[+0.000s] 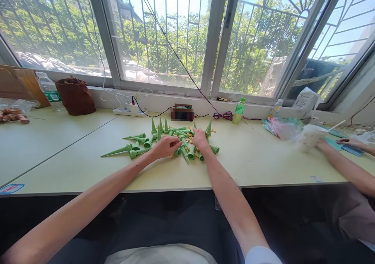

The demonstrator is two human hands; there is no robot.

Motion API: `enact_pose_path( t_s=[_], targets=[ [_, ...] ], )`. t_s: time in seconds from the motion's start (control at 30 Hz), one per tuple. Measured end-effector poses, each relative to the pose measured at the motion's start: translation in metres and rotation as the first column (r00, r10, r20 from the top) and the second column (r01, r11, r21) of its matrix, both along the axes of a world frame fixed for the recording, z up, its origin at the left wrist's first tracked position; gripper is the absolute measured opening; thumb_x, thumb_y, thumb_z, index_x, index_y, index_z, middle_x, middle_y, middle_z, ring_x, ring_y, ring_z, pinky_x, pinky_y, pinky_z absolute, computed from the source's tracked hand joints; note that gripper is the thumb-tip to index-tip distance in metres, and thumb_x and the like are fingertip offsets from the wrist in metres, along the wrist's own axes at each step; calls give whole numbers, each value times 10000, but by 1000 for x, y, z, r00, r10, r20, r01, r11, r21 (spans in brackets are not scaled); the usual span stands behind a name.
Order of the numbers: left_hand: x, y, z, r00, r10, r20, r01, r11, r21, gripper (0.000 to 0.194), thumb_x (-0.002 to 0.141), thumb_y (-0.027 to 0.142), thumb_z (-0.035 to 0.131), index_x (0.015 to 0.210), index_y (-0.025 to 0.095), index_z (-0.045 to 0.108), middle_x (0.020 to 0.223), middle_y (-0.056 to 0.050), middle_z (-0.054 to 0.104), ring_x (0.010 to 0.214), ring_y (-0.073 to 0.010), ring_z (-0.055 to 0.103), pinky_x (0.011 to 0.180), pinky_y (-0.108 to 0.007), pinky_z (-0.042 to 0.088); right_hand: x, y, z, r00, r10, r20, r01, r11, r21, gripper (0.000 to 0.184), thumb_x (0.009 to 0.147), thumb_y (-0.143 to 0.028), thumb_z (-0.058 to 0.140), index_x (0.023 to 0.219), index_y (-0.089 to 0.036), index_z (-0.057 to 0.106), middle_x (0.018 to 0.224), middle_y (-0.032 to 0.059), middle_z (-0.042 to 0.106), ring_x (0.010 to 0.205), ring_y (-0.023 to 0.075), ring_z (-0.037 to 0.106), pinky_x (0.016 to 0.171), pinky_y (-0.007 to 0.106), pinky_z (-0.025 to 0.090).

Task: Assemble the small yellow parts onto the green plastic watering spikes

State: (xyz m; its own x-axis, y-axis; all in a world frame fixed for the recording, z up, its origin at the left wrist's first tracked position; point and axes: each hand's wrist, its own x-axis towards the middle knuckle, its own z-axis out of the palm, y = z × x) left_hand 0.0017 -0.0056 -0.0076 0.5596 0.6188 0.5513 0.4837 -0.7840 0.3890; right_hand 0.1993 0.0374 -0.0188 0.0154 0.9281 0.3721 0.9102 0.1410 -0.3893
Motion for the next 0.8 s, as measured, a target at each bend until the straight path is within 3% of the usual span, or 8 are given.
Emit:
enact_pose_path(
  t_s=[0.43,0.8],
  targets=[
    [0,2,-1,999,17,-42,-16,999,27,375,906,329,466,570,162,456,497,42,426,485,-78,328,553,-238,282,-6,-11,13,976,121,-183,-77,970,229,514,750,47,398,1161,-116,661,1196,100,680,1135,193,611,1018,284,430],
    [-1,4,-2,999,11,-49,-9,999,34,368,908,328,466,581,160,482,493,43,433,478,-75,332,549,-233,287,-4,-10,12,998,-39,-51,44,994,100,557,743,57,437,1251,-89,614,1236,160,622,1174,212,566,996,266,412]
  ],
)
